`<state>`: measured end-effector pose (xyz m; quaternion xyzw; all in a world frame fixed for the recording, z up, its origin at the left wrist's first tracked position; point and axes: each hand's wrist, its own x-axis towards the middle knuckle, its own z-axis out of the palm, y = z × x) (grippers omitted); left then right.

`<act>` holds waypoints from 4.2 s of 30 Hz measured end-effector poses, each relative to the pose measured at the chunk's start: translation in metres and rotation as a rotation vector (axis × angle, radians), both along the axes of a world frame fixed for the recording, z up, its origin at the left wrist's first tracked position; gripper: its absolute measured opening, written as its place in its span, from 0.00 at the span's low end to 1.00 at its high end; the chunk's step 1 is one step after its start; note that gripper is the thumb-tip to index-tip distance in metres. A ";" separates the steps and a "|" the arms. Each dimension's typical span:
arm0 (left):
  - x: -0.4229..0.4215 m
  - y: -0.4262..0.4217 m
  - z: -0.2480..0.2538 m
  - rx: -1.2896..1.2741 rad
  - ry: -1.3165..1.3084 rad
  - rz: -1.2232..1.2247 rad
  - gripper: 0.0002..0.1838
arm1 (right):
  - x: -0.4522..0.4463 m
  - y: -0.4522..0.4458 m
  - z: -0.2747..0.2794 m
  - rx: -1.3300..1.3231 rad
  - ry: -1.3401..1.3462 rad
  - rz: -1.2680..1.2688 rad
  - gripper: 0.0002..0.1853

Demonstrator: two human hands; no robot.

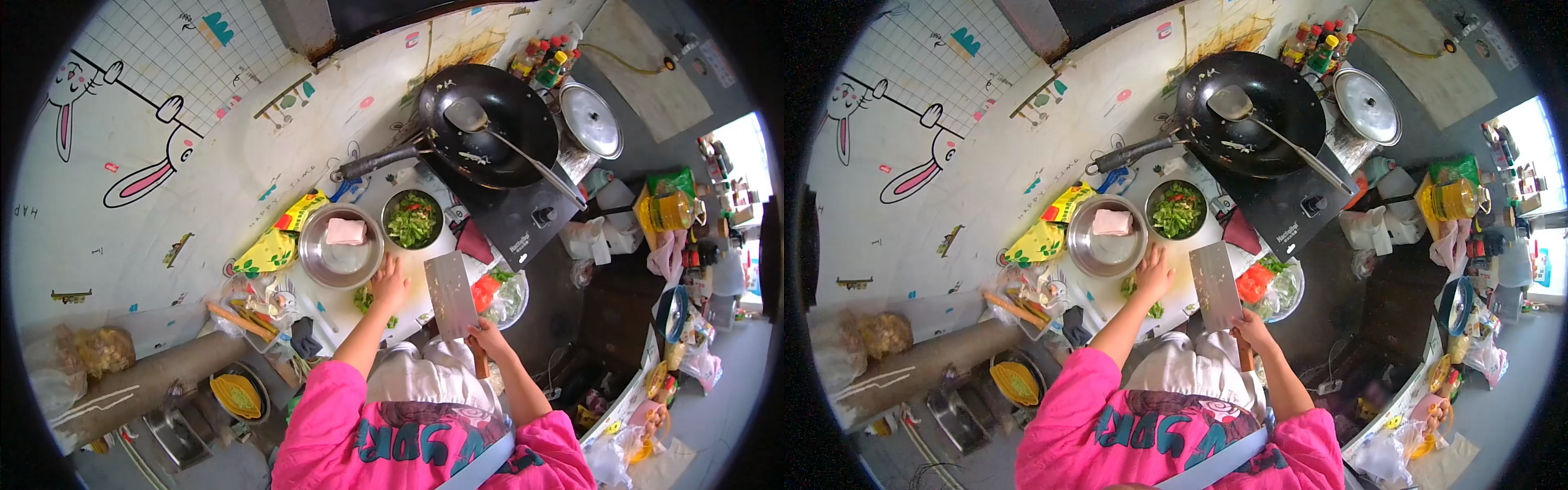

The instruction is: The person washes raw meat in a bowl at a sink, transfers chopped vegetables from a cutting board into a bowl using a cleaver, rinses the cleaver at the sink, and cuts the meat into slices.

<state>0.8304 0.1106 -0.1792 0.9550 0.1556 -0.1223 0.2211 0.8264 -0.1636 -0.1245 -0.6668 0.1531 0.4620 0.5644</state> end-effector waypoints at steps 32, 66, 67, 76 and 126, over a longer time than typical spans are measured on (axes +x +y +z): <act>-0.062 0.044 0.006 -0.013 -0.023 -0.060 0.33 | -0.021 0.055 -0.059 0.064 0.043 0.249 0.06; -0.107 0.034 0.020 -0.295 -0.210 -0.039 0.42 | -0.085 0.103 -0.076 0.266 0.191 0.112 0.09; -0.101 0.031 0.027 -0.302 -0.205 -0.048 0.41 | -0.081 0.099 -0.071 0.284 0.190 0.103 0.09; -0.056 0.010 0.076 -0.517 -0.390 -0.090 0.35 | -0.040 0.059 -0.018 0.338 0.179 -0.047 0.09; 0.123 0.006 0.069 0.123 -0.388 -0.327 0.25 | 0.067 0.069 0.018 0.154 -0.090 -0.174 0.09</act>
